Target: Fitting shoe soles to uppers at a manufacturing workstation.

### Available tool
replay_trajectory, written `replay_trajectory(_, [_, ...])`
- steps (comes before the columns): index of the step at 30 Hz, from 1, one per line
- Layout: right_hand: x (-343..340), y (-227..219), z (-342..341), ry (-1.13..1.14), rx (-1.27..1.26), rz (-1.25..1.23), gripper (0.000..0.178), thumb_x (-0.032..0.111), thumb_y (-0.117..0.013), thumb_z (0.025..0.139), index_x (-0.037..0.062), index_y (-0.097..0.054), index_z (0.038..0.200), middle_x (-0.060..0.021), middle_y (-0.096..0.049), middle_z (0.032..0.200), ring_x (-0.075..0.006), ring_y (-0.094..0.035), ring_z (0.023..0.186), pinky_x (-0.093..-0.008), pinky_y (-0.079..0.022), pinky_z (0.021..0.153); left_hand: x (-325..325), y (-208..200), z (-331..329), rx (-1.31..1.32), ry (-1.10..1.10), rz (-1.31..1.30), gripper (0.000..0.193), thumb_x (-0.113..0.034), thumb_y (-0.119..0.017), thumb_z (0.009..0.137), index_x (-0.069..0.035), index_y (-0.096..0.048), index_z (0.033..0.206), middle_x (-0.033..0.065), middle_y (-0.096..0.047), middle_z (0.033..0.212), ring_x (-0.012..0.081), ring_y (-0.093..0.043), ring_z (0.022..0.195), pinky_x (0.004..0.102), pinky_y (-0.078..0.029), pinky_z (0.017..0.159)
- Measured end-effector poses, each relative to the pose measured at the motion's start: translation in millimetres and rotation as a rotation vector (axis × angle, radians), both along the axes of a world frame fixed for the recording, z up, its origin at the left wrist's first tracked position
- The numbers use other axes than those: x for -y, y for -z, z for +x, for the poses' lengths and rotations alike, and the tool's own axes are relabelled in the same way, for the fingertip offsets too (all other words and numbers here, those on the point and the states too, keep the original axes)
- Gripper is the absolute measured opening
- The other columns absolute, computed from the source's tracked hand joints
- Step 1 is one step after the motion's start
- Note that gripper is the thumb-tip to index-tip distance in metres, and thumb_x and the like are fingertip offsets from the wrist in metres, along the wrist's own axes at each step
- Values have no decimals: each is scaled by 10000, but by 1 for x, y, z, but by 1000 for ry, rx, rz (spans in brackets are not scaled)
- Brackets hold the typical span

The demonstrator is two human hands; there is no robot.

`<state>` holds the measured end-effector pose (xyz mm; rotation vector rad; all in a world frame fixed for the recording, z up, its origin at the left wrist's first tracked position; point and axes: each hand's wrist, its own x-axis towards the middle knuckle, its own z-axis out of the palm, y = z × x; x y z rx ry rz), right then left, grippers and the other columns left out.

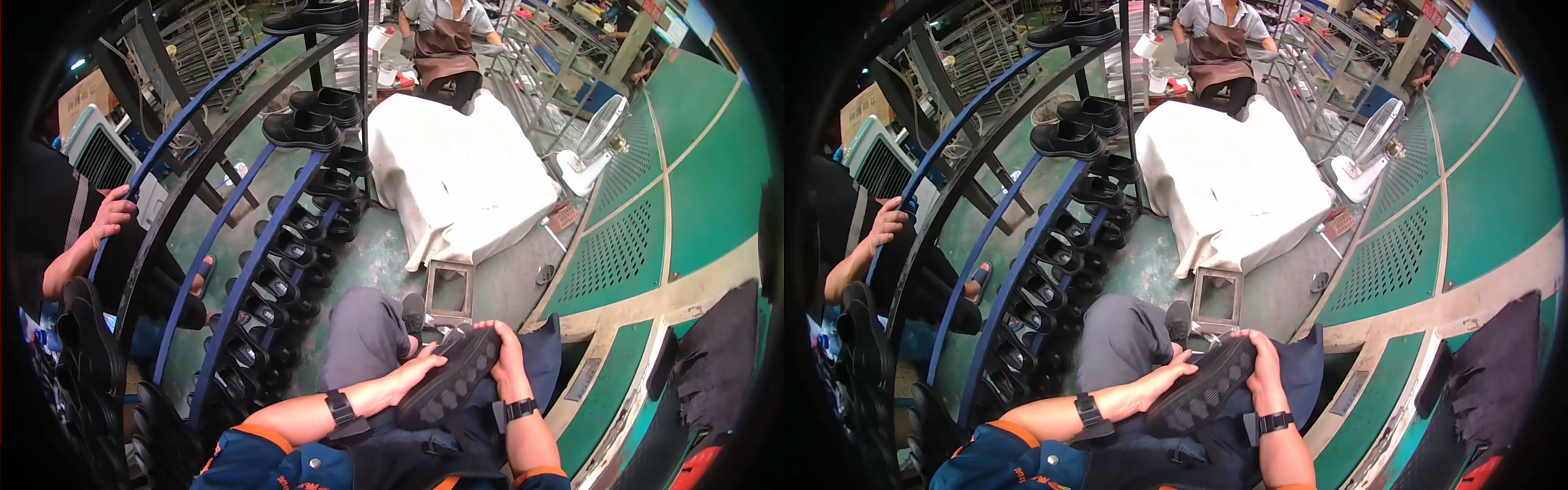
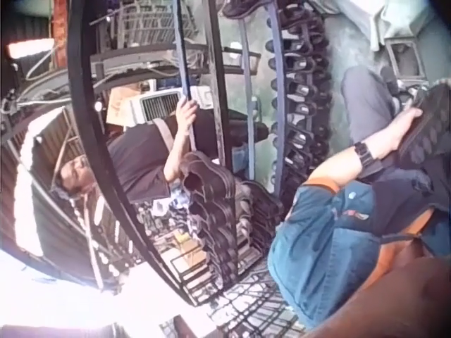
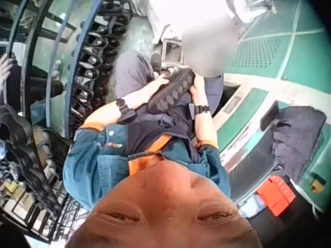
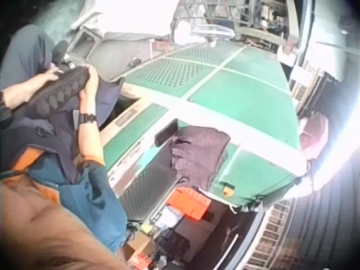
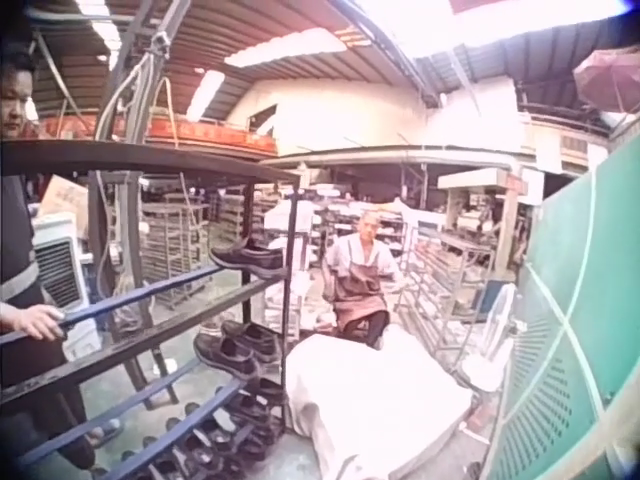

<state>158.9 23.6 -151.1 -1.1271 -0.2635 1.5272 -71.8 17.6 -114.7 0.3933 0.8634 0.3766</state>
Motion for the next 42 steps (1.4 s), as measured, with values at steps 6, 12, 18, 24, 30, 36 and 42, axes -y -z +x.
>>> replay_trajectory(6, [-11, -20, -11, -138, 143, 65, 198, 147, -585, 950, -27, -670, 991, -112, -703, 979, -188, -660, 910, -311, -523, 867, -69, 41, 52, -247, 64, 480, 704, -355, -496, 1009, -33, -209, 1566, 179, -281, 1600, 250, -309, 1455, 333, -246, 1176])
replay_trajectory(12, [-3, 2, 1, 34, 182, 67, 240, 188, -567, 958, -27, -665, 909, -146, -699, 933, -228, -672, 892, -336, -540, 854, -66, 58, 71, -214, 197, 633, 559, -420, -379, 1055, -30, -499, 1437, 132, -605, 1350, 217, -530, 1282, 314, -352, 1102])
replay_trajectory(18, [-10, 18, -6, 16, 152, -192, 389, 301, -544, 947, -46, -722, 942, -136, -719, 918, -224, -664, 812, -313, -518, 801, -58, 54, 62, -311, 98, 789, 600, -427, -345, 1062, 32, -461, 1429, 191, -578, 1378, 276, -520, 1311, 340, -348, 1113])
replay_trajectory(24, [1, 6, 2, 66, 288, -35, 333, 225, -532, 909, -53, -709, 858, -143, -714, 883, -239, -669, 857, -336, -518, 840, -59, 59, 63, -375, 296, 864, 609, -426, -297, 1068, 33, -445, 1439, 193, -466, 1486, 302, -426, 1388, 360, -300, 1155])
replay_trajectory(30, [1, -7, -7, 151, 182, 35, 307, 188, -515, 898, -55, -694, 844, -164, -715, 920, -255, -671, 884, -337, -500, 881, -44, 81, 56, -201, 132, 663, 716, -537, -322, 1041, 0, -352, 1513, 144, -444, 1518, 233, -367, 1434, 329, -235, 1184])
replay_trajectory(36, [16, 2, 6, 159, 173, -147, 387, 276, -476, 899, -48, -688, 903, -160, -711, 956, -259, -665, 889, -338, -508, 868, -47, 83, 54, -88, 208, 546, 719, -543, -286, 1047, -23, -298, 1544, 130, -396, 1551, 225, -351, 1443, 323, -210, 1195])
replay_trajectory(42, [11, 17, 11, 210, -23, -143, 304, 268, -546, 835, -7, -656, 902, -171, -702, 952, -295, -659, 895, -380, -531, 877, -51, 86, 58, -140, 261, 609, 715, -546, -299, 1045, -41, -290, 1551, 110, -307, 1600, 216, -246, 1492, 338, -170, 1210])
